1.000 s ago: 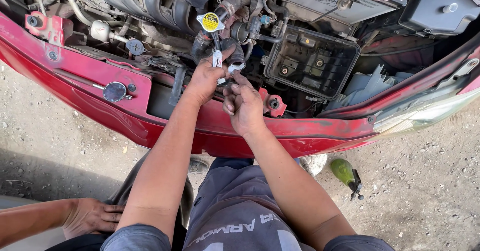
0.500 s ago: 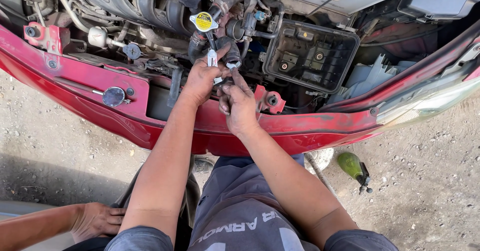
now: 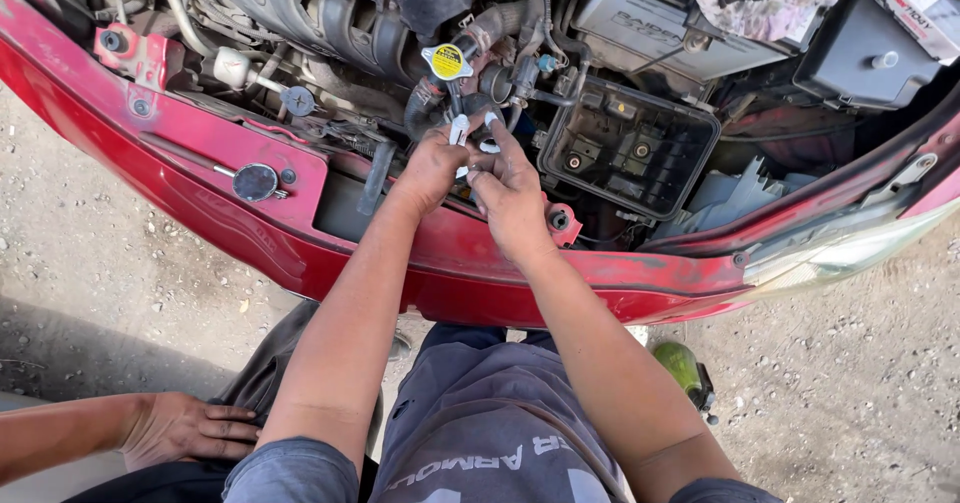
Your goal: The person works on a car engine with the hood open, using a wrench to tighten a bolt on a hose connection. They then wipe the area with a cloth and continue to adjust the hose and surrounding components by hand.
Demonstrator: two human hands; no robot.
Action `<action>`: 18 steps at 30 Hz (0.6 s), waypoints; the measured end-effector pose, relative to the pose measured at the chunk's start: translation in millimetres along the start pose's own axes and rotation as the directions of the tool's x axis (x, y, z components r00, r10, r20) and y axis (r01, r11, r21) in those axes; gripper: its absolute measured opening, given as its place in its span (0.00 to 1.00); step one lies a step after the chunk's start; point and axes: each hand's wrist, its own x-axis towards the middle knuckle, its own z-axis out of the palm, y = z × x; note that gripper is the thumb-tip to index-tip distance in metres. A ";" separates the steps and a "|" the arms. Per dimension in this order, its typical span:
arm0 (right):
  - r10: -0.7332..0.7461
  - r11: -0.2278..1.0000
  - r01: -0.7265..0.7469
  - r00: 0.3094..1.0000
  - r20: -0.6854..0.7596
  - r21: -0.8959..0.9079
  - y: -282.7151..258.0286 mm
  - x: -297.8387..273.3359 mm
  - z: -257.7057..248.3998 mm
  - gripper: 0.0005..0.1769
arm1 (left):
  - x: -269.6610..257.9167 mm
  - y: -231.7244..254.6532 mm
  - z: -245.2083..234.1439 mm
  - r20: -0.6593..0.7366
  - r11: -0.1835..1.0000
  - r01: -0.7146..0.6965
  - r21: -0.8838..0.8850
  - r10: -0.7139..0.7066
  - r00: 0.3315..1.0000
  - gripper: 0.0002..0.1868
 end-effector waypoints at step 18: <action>0.086 0.924 -0.034 0.989 0.122 -0.381 -9.6 21.2 -8.9 0.40 | 8.1 -30.1 -5.5 0.029 0.999 -0.012 -0.036 0.014 0.999 0.09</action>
